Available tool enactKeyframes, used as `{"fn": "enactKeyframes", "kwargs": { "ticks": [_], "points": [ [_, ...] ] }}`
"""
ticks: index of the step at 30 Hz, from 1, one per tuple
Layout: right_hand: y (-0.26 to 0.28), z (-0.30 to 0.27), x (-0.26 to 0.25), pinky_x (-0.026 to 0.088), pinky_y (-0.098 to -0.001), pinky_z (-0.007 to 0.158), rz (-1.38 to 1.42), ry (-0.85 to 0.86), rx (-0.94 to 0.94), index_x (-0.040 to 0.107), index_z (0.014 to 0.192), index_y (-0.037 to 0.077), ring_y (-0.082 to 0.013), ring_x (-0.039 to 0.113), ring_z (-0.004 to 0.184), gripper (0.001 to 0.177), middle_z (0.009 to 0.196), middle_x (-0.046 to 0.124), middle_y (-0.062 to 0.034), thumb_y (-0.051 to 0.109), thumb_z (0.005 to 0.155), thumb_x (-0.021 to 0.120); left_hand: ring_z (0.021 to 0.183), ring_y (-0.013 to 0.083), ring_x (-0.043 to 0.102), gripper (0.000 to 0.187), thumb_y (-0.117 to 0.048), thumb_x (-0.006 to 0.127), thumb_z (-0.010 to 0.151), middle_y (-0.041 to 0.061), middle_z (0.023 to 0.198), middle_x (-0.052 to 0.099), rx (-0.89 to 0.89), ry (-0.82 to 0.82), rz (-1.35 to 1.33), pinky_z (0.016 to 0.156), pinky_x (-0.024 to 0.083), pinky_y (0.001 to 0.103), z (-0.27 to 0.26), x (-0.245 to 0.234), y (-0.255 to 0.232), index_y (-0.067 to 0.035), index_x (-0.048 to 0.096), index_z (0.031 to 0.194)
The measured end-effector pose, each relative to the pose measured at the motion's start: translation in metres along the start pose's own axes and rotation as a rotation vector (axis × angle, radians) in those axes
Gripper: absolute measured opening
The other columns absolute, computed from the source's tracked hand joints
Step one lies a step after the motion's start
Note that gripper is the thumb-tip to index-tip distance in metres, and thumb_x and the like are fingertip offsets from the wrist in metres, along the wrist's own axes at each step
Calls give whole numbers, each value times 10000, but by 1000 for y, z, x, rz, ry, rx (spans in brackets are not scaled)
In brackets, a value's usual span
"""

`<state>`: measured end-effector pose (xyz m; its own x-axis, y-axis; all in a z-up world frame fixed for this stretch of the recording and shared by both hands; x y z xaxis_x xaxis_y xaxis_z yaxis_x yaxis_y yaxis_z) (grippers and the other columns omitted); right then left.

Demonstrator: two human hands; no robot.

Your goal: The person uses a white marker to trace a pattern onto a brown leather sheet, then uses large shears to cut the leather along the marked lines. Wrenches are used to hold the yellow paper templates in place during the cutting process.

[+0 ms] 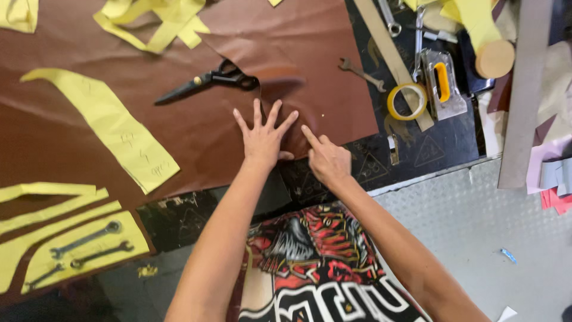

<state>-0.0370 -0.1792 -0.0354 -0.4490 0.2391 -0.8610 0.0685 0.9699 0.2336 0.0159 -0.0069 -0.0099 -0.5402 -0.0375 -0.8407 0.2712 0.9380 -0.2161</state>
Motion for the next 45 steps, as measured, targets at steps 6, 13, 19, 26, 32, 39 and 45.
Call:
{"fn": "enactKeyframes", "kwargs": {
  "ticks": [6,13,19,26,32,39,45],
  "points": [
    [-11,-7,-12,558,-491,589,-1,-221,-323,505,1468,368,-350,676,657,627,845,672,-103,206,872,613,1536,459,82,1196,-620,877,541,14,1681,182,0,-216,91,1080,21,842,25,21,-9,-489,258,1555],
    [-79,9,-61,547,-524,595,22,-128,-176,424,1556,346,-393,667,627,680,785,683,-134,181,913,566,1537,439,114,1243,-609,897,484,-5,1682,229,52,-239,43,1105,37,843,67,-7,-82,-486,300,1567],
    [-97,-4,-44,548,-538,589,8,-39,-203,405,1550,342,-388,677,621,683,787,710,-142,207,902,574,1539,452,133,1253,-622,901,470,-19,1691,224,19,-229,88,1102,56,841,72,-13,-84,-496,302,1563],
    [-91,-2,-35,549,-528,604,-24,21,-201,369,1590,321,-383,683,634,718,771,716,-153,209,910,572,1542,448,121,1262,-637,884,496,-27,1703,205,7,-188,103,1106,69,844,56,-18,-91,-510,269,1590],
    [-95,6,-54,544,-541,591,44,12,-158,398,1543,363,-394,680,625,713,769,719,-154,217,871,585,1541,443,54,1286,-681,864,499,-37,1703,112,-11,-50,141,1083,50,843,76,-21,-88,-530,173,1573],
    [-106,-33,-51,549,-535,668,12,212,-55,372,1566,361,-392,700,694,733,804,722,-171,202,878,568,1548,462,45,1270,-688,863,511,-15,1712,109,13,-75,115,1077,37,861,69,-12,-88,-507,183,1569],
    [-137,4,-51,528,-437,704,515,-22,-76,546,1286,35,-326,679,760,411,858,673,-184,171,919,670,1521,470,44,1312,-584,907,525,20,1703,108,34,3,122,1050,41,853,65,-15,-86,-472,171,1607]
  ]
}}
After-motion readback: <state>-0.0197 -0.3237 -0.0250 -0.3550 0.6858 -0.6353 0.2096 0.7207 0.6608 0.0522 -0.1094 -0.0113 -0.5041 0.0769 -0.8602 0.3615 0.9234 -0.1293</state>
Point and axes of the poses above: each hand's wrist, its own z-axis towards the middle knuckle, its own x-axis out of the palm, y = z × x, the point moved 2 cm from there along z, towards the middle knuckle
